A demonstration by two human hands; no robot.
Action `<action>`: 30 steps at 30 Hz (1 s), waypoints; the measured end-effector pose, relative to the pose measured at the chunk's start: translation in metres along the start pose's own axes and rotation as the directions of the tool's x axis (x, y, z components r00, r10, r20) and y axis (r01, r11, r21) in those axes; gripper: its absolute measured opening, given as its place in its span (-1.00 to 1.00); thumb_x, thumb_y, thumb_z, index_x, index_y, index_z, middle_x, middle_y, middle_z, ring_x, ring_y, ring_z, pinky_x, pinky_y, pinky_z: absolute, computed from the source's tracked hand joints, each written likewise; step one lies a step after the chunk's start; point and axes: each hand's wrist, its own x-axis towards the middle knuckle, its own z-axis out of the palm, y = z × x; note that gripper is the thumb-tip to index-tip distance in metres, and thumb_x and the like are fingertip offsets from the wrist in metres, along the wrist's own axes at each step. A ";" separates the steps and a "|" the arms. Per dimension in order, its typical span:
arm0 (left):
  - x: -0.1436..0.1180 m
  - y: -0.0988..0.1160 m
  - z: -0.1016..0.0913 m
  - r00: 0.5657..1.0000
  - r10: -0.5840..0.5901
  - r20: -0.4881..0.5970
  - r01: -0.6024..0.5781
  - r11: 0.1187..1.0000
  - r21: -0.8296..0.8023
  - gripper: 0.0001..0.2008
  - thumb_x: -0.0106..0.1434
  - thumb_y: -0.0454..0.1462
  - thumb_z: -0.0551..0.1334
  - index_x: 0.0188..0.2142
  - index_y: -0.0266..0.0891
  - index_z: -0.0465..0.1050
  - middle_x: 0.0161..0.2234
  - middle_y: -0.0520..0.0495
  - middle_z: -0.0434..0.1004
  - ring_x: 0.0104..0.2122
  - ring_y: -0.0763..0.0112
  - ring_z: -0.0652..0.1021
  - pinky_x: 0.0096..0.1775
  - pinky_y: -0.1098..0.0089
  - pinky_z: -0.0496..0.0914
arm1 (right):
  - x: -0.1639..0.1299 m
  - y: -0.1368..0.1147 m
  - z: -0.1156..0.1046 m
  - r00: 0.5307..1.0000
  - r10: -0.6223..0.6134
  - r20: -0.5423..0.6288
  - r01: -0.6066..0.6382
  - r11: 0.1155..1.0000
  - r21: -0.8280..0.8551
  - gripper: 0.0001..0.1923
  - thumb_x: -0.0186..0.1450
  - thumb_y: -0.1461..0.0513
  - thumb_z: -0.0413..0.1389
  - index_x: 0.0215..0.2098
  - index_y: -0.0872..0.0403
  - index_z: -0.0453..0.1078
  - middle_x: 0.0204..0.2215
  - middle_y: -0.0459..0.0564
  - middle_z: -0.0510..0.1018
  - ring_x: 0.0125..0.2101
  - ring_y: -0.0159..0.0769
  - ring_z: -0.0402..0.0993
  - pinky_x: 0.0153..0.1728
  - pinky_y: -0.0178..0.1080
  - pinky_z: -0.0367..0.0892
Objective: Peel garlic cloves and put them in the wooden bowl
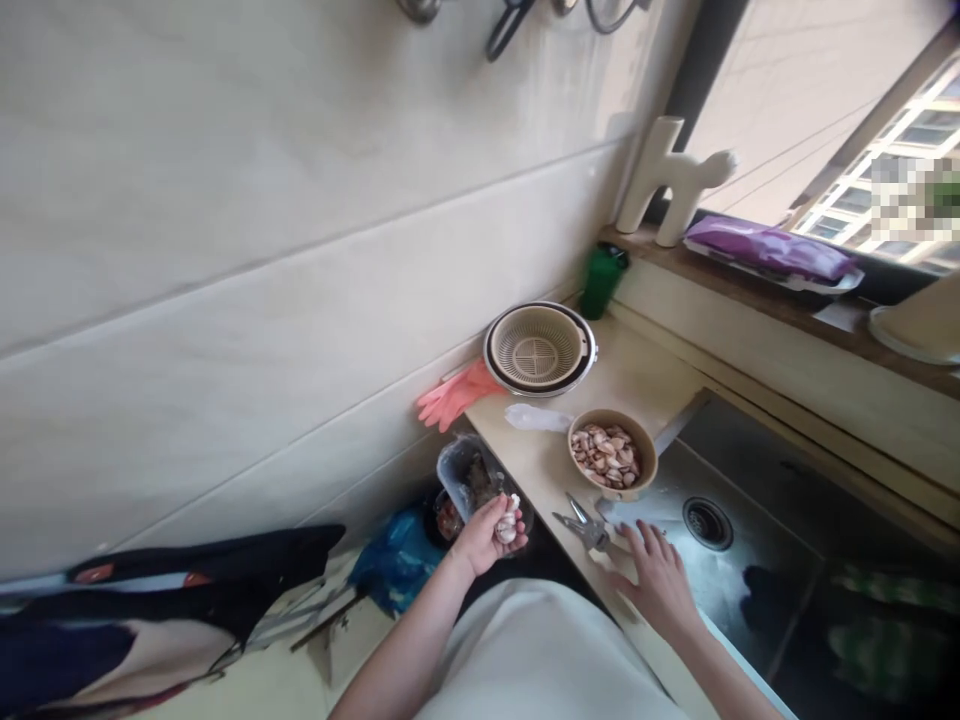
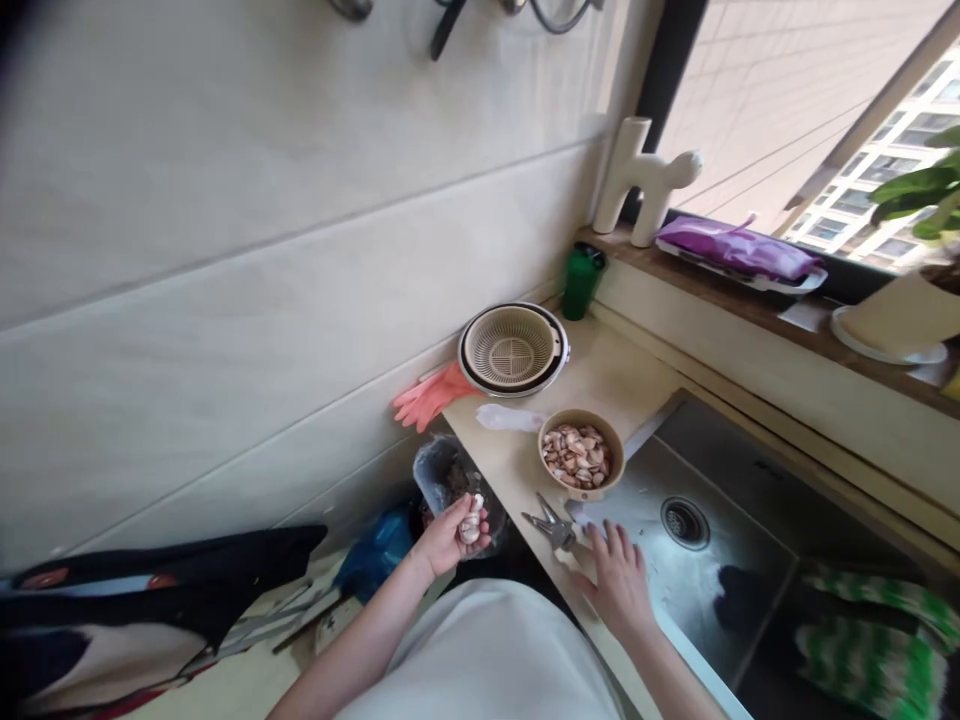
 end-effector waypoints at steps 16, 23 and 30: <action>0.003 0.028 -0.035 0.911 0.388 -0.140 -0.272 0.820 0.504 -0.60 -0.08 -0.01 0.33 -0.44 -0.33 0.40 -0.49 -0.07 0.48 -0.60 0.55 0.38 -0.61 0.52 0.31 | 0.013 -0.054 -0.014 0.927 -0.212 0.310 0.075 0.913 0.402 -0.53 0.26 0.05 -0.12 0.06 0.07 0.25 -0.13 0.13 0.46 -0.17 -0.10 0.40 -0.13 -0.13 0.30; 0.004 0.031 -0.046 0.888 0.421 -0.183 -0.277 0.810 0.517 -0.59 -0.07 0.02 0.31 -0.44 -0.31 0.41 -0.51 -0.06 0.47 -0.62 0.54 0.39 -0.62 0.52 0.30 | 0.033 -0.115 -0.015 0.859 -0.217 0.465 -0.114 0.802 0.586 -0.52 0.22 -0.06 -0.03 -0.08 0.08 0.38 -0.29 0.05 0.52 -0.29 -0.14 0.41 -0.25 -0.18 0.28; -0.004 0.034 -0.047 0.897 0.377 -0.230 -0.233 0.846 0.479 -0.58 -0.09 0.01 0.33 -0.46 -0.32 0.41 -0.59 0.00 0.41 -0.65 0.56 0.36 -0.63 0.52 0.30 | 0.035 -0.124 -0.016 0.801 -0.271 0.533 -0.145 0.777 0.613 -0.55 0.27 -0.06 -0.11 -0.22 0.08 0.40 -0.49 -0.07 0.45 -0.47 -0.28 0.30 -0.44 -0.28 0.18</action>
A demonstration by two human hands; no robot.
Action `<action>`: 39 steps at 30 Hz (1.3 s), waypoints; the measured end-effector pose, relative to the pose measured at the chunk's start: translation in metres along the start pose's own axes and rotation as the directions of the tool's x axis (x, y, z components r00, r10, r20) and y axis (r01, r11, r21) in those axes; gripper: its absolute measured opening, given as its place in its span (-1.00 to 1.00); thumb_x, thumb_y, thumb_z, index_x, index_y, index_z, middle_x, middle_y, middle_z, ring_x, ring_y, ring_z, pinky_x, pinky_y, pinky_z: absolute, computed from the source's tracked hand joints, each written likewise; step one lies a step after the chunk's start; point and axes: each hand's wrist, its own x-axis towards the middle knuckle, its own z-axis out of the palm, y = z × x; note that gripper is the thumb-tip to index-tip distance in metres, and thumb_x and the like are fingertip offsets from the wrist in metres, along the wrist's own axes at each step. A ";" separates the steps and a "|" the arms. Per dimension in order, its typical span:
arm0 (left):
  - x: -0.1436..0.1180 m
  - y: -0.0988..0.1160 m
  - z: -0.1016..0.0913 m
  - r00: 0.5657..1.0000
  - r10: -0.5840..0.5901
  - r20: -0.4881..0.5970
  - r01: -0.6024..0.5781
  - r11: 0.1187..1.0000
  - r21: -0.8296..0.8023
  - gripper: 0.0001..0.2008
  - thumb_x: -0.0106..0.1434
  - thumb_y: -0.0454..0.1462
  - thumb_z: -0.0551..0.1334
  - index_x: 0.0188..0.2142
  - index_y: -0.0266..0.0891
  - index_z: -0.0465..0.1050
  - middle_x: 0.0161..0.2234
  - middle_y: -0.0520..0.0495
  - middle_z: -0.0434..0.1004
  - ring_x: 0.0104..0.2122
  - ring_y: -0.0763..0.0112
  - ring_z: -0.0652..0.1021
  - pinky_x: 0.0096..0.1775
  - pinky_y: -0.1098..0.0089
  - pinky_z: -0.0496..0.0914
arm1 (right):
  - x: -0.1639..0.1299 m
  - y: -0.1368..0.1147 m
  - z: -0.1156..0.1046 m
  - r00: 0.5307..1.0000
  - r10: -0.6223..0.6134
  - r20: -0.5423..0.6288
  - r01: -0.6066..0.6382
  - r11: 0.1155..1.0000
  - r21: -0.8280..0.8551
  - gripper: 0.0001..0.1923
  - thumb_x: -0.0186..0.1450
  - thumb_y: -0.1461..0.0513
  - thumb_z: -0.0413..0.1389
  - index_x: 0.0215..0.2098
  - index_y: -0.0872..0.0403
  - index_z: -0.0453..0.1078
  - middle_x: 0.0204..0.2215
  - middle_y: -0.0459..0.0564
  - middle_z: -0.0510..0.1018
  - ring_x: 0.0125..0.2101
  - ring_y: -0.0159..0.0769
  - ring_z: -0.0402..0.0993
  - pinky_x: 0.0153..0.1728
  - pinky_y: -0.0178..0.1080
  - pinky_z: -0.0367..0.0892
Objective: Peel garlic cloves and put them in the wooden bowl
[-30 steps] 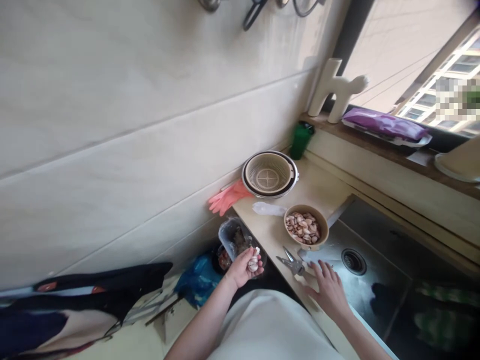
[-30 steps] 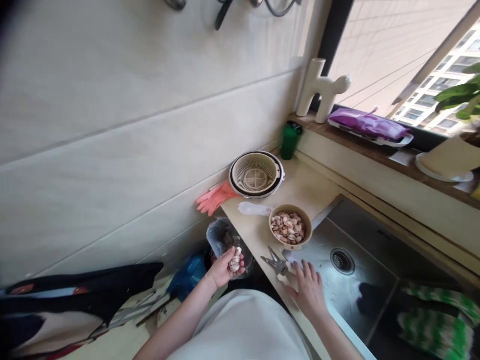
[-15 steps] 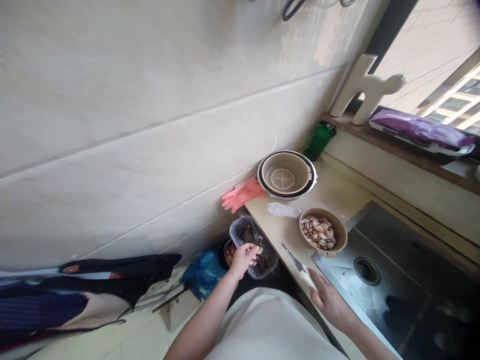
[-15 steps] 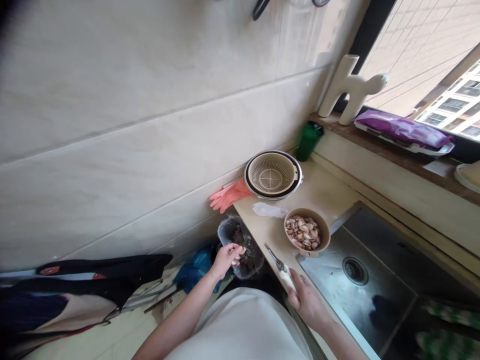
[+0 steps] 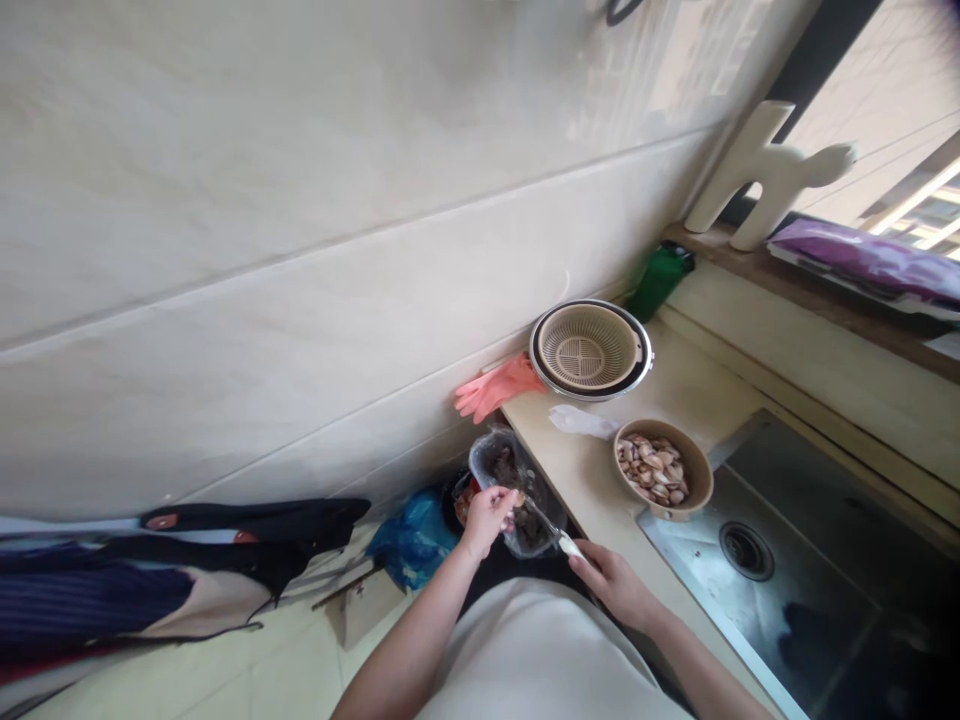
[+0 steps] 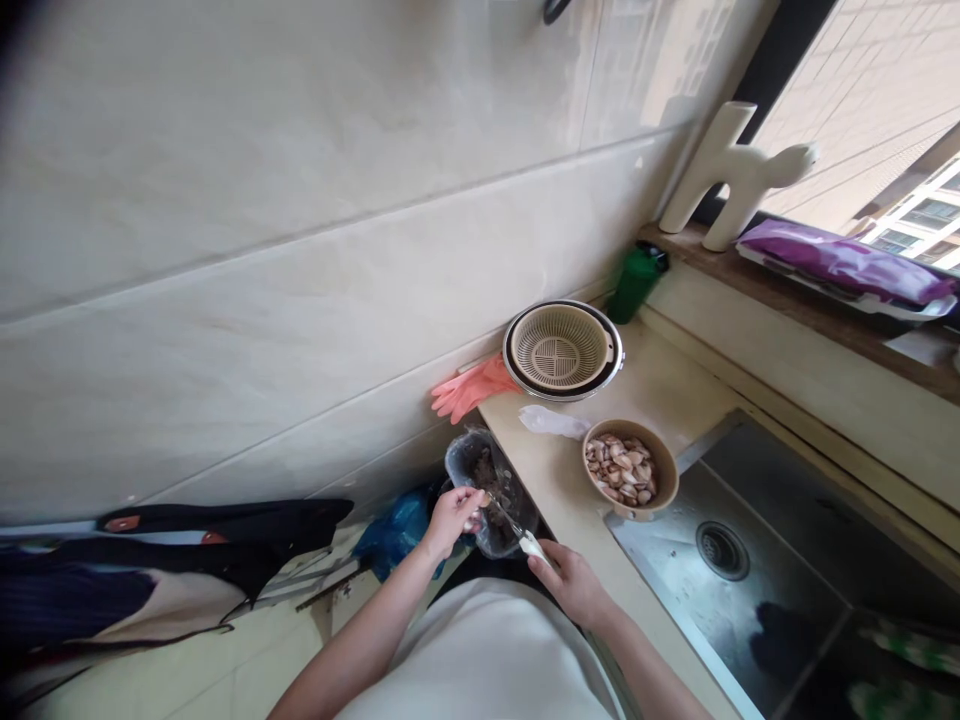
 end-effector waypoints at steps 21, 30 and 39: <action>-0.005 0.006 -0.004 0.974 -0.124 0.189 0.111 0.991 0.077 -0.63 -0.10 -0.07 0.35 -0.37 -0.27 0.42 -0.55 0.06 0.38 -0.62 0.56 0.39 -0.60 0.52 0.33 | -0.002 0.003 0.006 0.997 -0.009 -0.081 0.019 0.991 0.129 -0.53 0.19 -0.12 -0.05 -0.29 0.05 0.45 -0.49 -0.08 0.49 -0.43 -0.23 0.35 -0.37 -0.26 0.25; -0.006 -0.005 0.007 0.981 -0.179 0.078 0.181 0.983 -0.019 -0.66 -0.06 -0.06 0.31 -0.38 -0.23 0.36 -0.59 0.09 0.35 -0.65 0.55 0.38 -0.63 0.52 0.28 | 0.006 0.009 0.018 0.999 0.012 -0.044 -0.009 0.997 0.082 -0.53 0.26 -0.09 -0.13 -0.32 0.07 0.40 -0.49 -0.10 0.45 -0.44 -0.29 0.30 -0.39 -0.28 0.18; 0.012 -0.016 0.008 0.976 -0.215 0.013 0.216 0.976 -0.031 -0.71 -0.05 -0.10 0.30 -0.42 -0.23 0.33 -0.61 0.10 0.32 -0.67 0.57 0.36 -0.64 0.55 0.27 | 0.023 0.021 0.036 0.991 0.130 -0.012 -0.125 0.973 0.196 -0.47 0.23 -0.16 -0.17 -0.45 0.08 0.33 -0.61 -0.12 0.36 -0.54 -0.35 0.27 -0.51 -0.31 0.15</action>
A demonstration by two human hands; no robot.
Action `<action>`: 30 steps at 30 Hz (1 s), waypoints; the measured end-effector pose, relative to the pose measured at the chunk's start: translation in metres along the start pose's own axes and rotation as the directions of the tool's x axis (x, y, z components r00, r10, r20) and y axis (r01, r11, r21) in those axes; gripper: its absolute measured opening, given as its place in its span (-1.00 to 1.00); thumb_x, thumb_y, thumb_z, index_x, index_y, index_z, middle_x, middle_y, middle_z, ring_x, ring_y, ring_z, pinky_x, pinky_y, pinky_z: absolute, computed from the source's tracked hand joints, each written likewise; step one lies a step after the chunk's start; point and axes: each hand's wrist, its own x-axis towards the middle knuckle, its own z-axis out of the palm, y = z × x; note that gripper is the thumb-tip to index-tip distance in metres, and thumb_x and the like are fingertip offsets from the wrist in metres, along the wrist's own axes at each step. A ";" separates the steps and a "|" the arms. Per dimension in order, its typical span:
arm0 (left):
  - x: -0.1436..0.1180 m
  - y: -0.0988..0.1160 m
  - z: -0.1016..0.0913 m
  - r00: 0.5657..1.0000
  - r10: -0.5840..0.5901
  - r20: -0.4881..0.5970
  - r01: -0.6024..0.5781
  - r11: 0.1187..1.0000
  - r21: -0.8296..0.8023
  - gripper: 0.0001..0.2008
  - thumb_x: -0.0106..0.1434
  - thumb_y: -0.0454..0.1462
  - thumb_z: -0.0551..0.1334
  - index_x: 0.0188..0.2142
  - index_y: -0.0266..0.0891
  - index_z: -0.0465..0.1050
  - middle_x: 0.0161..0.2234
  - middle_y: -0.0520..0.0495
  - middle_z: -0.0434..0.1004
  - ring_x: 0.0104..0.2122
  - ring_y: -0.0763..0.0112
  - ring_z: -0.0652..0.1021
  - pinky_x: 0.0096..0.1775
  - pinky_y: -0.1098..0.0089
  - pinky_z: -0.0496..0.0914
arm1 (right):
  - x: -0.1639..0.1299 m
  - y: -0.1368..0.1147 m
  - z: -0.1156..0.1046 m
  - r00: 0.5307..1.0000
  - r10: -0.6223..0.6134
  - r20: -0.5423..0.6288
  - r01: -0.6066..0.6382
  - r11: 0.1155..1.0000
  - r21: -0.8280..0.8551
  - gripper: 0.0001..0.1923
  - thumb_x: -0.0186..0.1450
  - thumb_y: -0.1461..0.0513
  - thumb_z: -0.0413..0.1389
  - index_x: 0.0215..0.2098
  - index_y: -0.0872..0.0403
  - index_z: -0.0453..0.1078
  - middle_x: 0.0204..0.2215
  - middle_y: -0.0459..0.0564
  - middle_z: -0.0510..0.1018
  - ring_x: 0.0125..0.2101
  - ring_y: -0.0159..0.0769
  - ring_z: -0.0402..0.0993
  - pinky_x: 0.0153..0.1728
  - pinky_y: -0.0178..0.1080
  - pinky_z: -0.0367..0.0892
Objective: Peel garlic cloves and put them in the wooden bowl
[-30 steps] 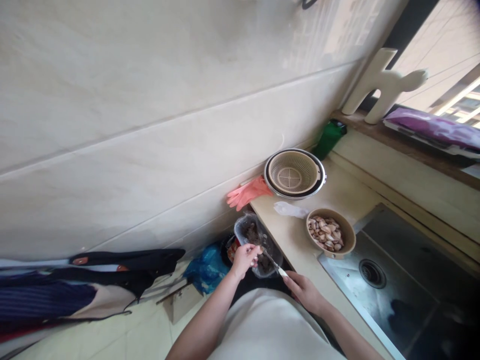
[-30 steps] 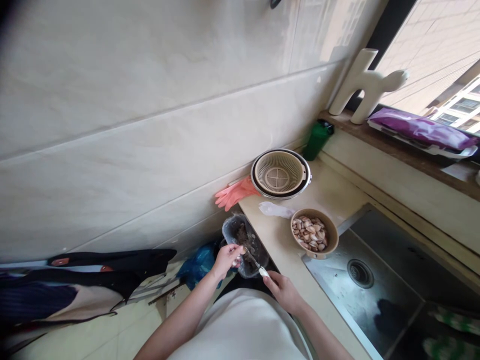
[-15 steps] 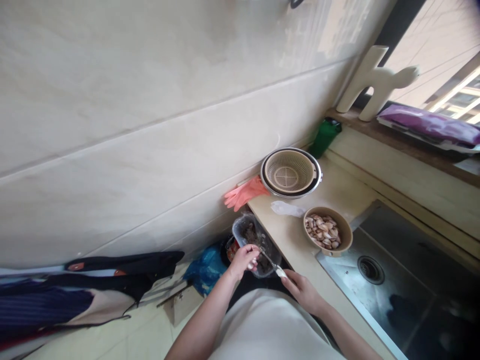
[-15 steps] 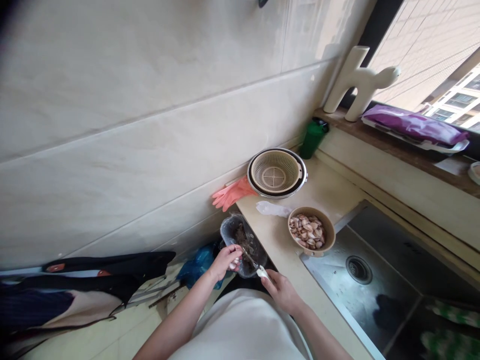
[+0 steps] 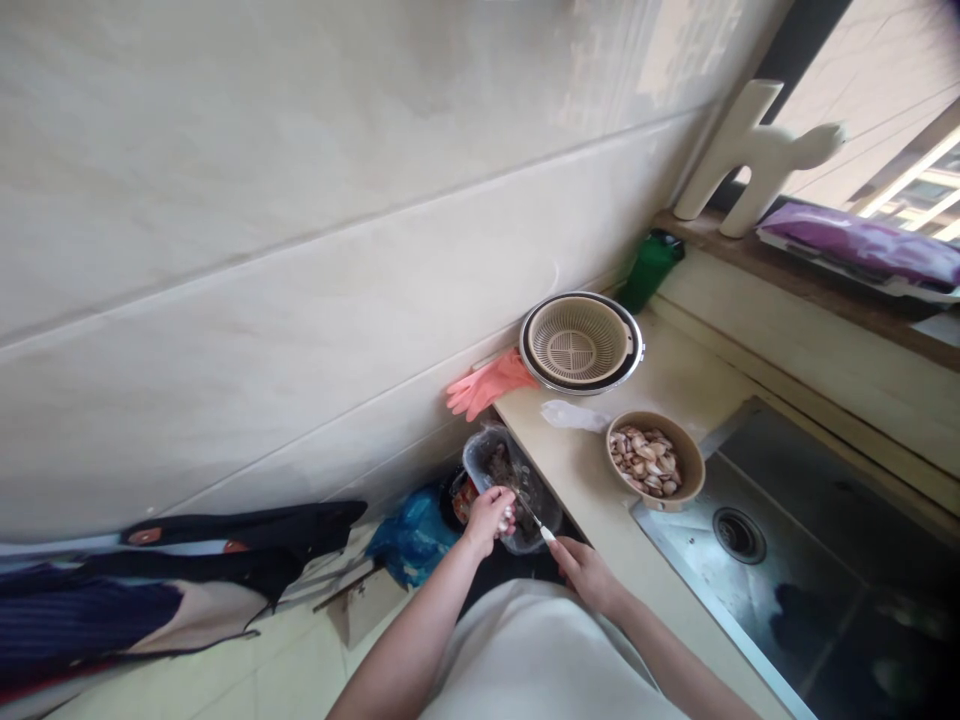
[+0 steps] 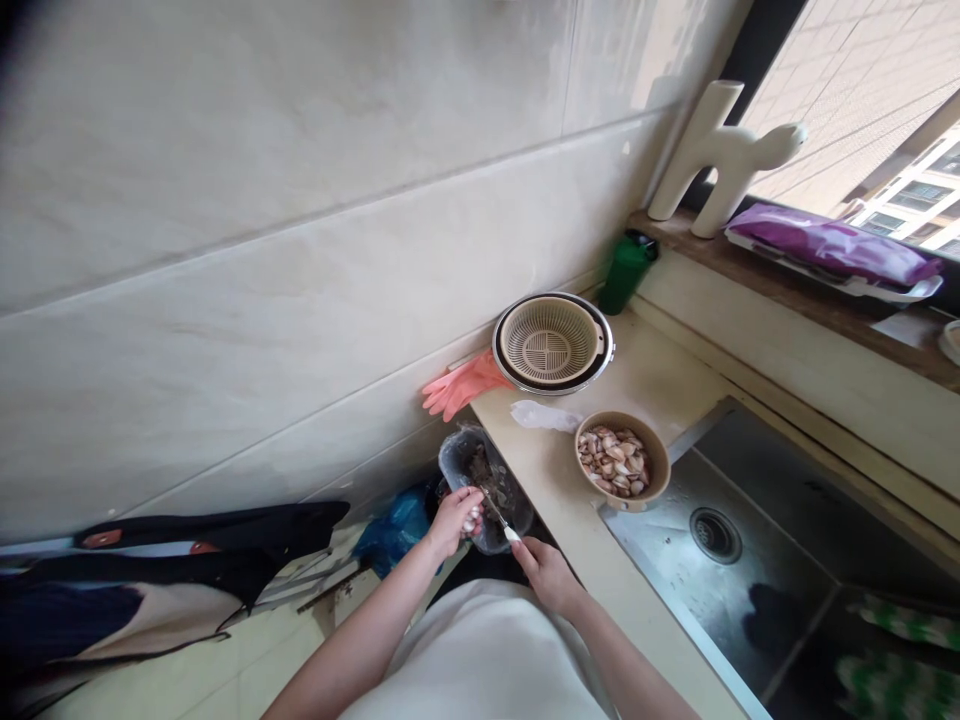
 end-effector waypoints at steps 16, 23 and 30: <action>0.024 -0.023 -0.006 0.993 -0.110 -0.043 0.109 0.994 -0.016 -0.76 -0.04 -0.15 0.30 -0.48 -0.21 0.29 -0.68 0.14 0.29 -0.70 0.56 0.35 -0.65 0.53 0.26 | 0.017 0.018 0.014 0.997 0.068 -0.020 -0.070 0.990 -0.123 -0.40 0.23 -0.18 -0.25 -0.54 0.09 0.29 -0.64 -0.07 0.38 -0.55 -0.33 0.29 -0.51 -0.30 0.12; 0.033 -0.036 -0.006 0.978 -0.194 -0.078 0.192 0.981 -0.037 -0.79 -0.03 -0.19 0.28 -0.46 -0.21 0.28 -0.68 0.13 0.31 -0.73 0.55 0.34 -0.65 0.52 0.26 | 0.025 0.021 0.025 0.992 0.114 -0.054 -0.122 0.978 -0.168 -0.40 0.27 -0.14 -0.27 -0.56 0.10 0.30 -0.65 -0.02 0.41 -0.56 -0.31 0.33 -0.50 -0.28 0.14; 0.014 -0.029 -0.015 0.984 -0.178 0.014 0.178 0.984 -0.021 -0.76 0.01 -0.15 0.28 -0.41 -0.22 0.31 -0.60 0.11 0.35 -0.68 0.57 0.36 -0.62 0.54 0.26 | 0.009 0.013 0.012 0.990 0.007 -0.143 -0.056 0.937 -0.345 -0.54 0.30 -0.04 -0.19 -0.39 0.09 0.37 -0.47 0.06 0.52 -0.40 -0.20 0.44 -0.38 -0.26 0.21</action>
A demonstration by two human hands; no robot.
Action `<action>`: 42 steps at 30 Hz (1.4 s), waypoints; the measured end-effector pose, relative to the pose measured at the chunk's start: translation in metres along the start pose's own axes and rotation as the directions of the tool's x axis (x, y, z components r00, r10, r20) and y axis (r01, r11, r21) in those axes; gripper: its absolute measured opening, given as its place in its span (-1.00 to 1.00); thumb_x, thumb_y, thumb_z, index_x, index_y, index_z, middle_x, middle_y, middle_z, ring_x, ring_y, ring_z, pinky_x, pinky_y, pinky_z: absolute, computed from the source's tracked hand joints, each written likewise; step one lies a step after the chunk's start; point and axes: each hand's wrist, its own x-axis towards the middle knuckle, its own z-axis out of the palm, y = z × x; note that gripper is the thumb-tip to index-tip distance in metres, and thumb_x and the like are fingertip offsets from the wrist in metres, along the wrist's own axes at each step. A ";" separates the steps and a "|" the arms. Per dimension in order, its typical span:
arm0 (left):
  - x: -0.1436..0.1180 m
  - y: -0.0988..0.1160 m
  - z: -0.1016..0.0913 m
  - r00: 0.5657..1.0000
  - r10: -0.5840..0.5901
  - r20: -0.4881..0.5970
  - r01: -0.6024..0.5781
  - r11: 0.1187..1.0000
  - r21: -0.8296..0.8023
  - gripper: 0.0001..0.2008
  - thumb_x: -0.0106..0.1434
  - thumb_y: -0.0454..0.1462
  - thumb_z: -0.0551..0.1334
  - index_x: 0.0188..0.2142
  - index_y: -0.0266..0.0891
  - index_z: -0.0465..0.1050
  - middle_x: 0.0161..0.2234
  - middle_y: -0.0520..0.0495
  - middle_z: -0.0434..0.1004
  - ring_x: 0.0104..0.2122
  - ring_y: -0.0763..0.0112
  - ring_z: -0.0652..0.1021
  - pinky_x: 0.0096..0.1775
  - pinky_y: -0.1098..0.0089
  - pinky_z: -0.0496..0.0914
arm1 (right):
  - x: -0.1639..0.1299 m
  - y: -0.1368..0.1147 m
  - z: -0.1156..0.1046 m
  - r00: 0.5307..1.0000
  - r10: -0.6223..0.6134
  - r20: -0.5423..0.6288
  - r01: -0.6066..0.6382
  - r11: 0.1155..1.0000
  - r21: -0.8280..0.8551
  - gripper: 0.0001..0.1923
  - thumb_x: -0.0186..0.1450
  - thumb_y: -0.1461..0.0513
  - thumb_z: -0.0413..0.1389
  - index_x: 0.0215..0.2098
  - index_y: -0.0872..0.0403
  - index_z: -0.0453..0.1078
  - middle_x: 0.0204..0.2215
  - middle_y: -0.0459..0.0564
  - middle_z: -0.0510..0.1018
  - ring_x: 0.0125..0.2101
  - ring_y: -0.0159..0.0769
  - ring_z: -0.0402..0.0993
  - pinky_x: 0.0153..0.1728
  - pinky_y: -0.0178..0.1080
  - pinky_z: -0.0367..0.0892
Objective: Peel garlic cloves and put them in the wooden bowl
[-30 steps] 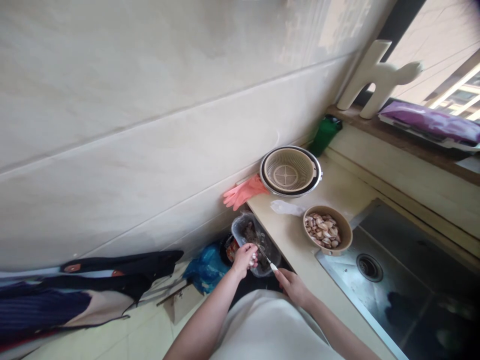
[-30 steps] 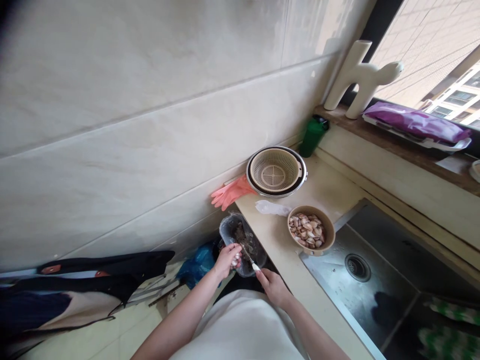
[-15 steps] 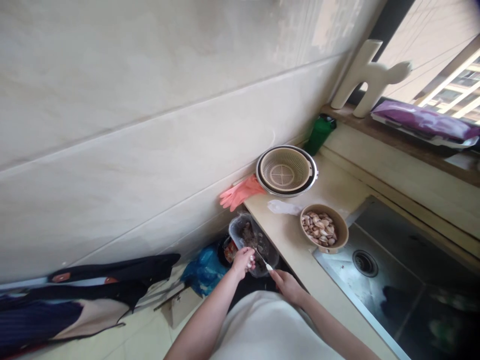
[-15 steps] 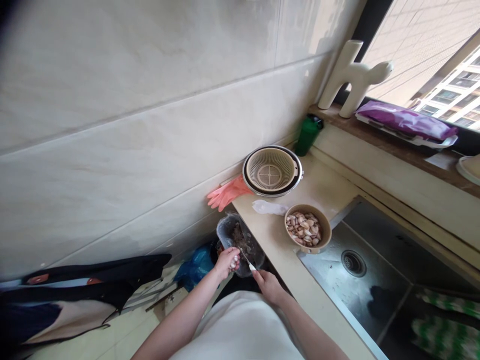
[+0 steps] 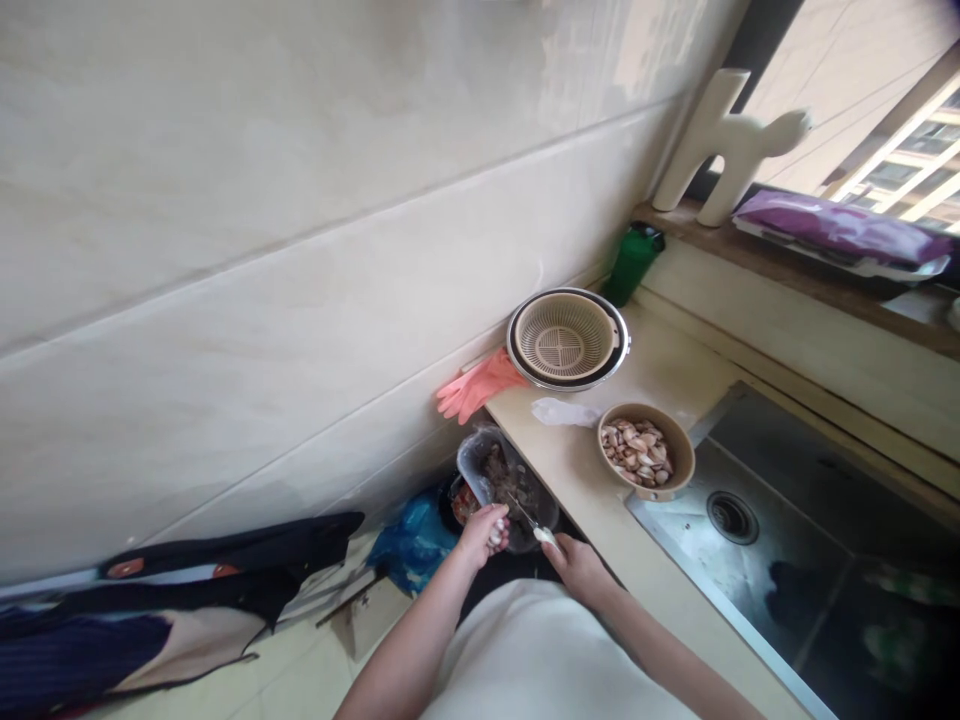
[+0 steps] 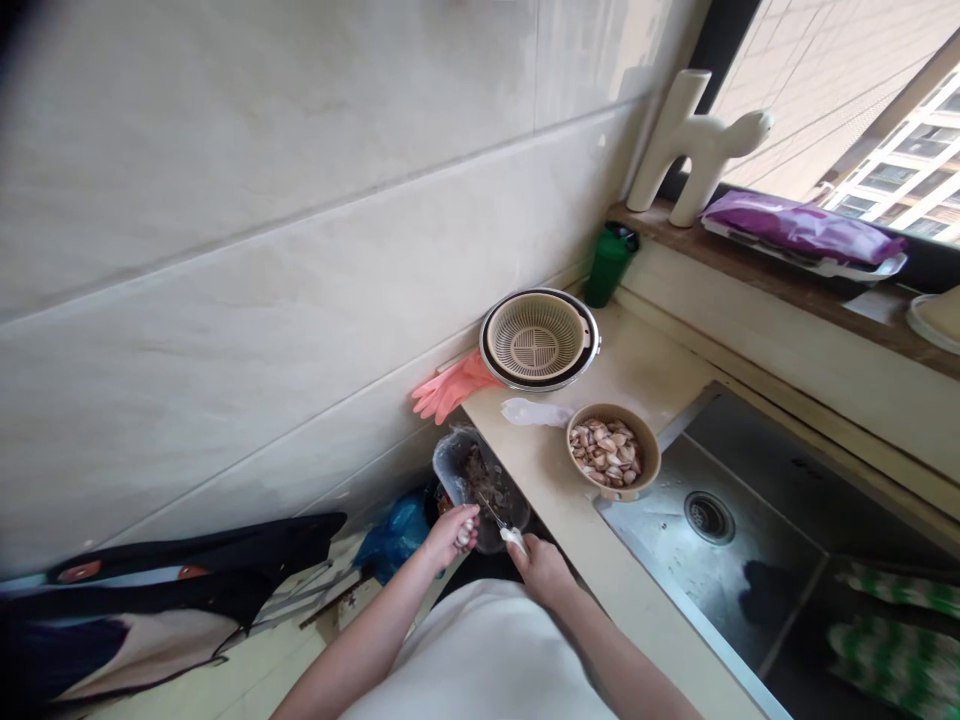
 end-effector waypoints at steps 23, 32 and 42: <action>-0.047 0.101 0.191 0.821 0.043 0.569 0.113 0.965 -0.236 -0.80 0.24 -0.19 0.12 -0.35 -0.32 0.37 -0.48 -0.06 0.44 -0.44 0.46 0.51 -0.29 0.39 0.45 | -0.065 0.083 -0.077 0.650 -0.206 -0.732 0.110 0.978 -0.177 -0.61 0.21 0.04 0.04 -0.04 0.00 0.31 -0.10 0.09 0.42 -0.06 -0.03 0.32 -0.06 0.00 0.25; -0.075 0.082 0.179 0.801 0.321 0.506 -0.181 0.935 -0.306 -0.66 0.01 -0.14 0.35 -0.27 -0.26 0.37 -0.45 0.03 0.41 -0.46 0.50 0.43 -0.42 0.49 0.30 | -0.011 -0.008 -0.129 0.762 -0.264 -0.591 0.431 0.888 0.160 -0.78 0.22 0.09 0.06 -0.28 0.06 0.35 -0.41 -0.04 0.46 -0.41 -0.31 0.34 -0.37 -0.30 0.27; -0.081 0.081 0.185 0.823 0.374 0.428 -0.235 0.909 -0.344 -0.57 -0.10 -0.11 0.41 -0.30 -0.31 0.39 -0.49 0.00 0.43 -0.49 0.51 0.43 -0.44 0.49 0.27 | -0.005 -0.005 -0.130 0.818 -0.087 -0.569 0.475 0.660 0.582 -0.64 0.23 -0.06 -0.03 -0.42 0.06 0.26 -0.64 -0.16 0.28 -0.61 -0.42 0.20 -0.57 -0.35 0.15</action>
